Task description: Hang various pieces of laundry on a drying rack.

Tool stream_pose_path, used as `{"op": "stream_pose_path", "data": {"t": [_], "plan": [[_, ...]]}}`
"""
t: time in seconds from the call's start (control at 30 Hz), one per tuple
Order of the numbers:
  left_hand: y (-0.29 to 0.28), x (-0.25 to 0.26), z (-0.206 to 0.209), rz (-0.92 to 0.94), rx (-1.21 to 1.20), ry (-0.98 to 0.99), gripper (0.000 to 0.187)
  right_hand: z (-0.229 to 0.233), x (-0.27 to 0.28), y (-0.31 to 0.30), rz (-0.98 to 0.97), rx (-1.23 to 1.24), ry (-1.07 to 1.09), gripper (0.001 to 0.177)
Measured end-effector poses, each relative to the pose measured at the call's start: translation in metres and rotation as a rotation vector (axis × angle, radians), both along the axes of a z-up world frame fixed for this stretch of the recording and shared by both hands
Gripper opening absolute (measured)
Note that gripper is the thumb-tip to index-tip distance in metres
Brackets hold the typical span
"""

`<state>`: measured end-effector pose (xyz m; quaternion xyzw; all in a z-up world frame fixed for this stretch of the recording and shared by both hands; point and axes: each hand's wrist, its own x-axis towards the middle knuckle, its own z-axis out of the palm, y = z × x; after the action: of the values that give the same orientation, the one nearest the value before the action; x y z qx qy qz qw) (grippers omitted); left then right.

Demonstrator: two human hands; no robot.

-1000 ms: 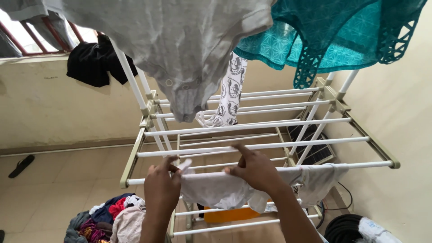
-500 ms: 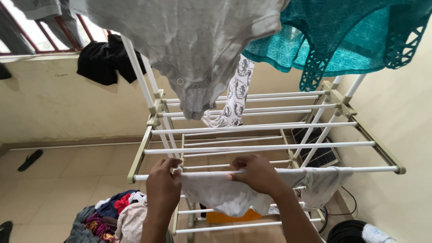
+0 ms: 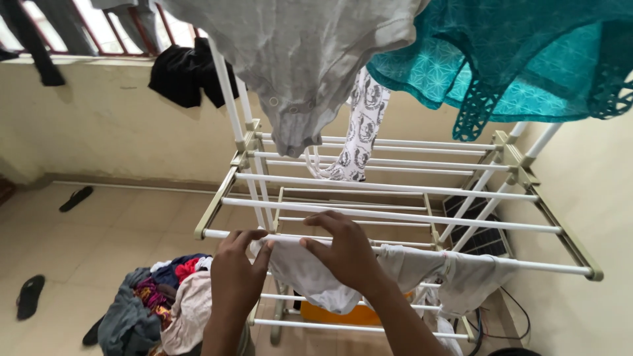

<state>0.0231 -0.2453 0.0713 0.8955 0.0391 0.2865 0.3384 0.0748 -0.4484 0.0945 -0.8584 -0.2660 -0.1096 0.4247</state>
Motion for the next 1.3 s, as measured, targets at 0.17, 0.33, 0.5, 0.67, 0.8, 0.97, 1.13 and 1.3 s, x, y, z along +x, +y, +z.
{"op": "stream_pose_path", "data": {"t": [0.17,0.33,0.5,0.67,0.8,0.97,1.13,1.3], "plan": [[0.011,-0.010,-0.004,0.053,-0.043,0.023,0.024,0.006,-0.013,0.020,0.110,0.079,-0.041,0.033],[0.047,-0.017,-0.023,0.090,-0.062,-0.037,0.025,-0.008,-0.018,0.057,0.259,0.076,-0.099,0.029],[0.096,-0.025,-0.028,0.131,-0.048,0.023,0.026,-0.026,-0.022,0.114,0.308,0.082,0.107,0.036],[0.159,-0.027,-0.052,0.186,-0.044,0.043,0.029,-0.053,-0.026,0.181,0.323,0.064,0.207,0.044],[0.217,-0.025,-0.089,0.255,-0.010,0.073,0.033,-0.077,-0.021,0.234,0.385,0.061,0.178,0.050],[0.269,-0.024,-0.122,0.329,-0.035,0.121,0.034,-0.098,-0.006,0.293,0.349,0.058,0.221,0.048],[0.306,-0.023,-0.156,0.327,-0.135,0.132,0.031,-0.137,0.017,0.341,0.223,0.161,0.362,0.048],[0.325,-0.021,-0.187,0.417,-0.187,0.320,0.034,-0.168,0.031,0.365,0.181,0.097,0.378,0.051]]}}
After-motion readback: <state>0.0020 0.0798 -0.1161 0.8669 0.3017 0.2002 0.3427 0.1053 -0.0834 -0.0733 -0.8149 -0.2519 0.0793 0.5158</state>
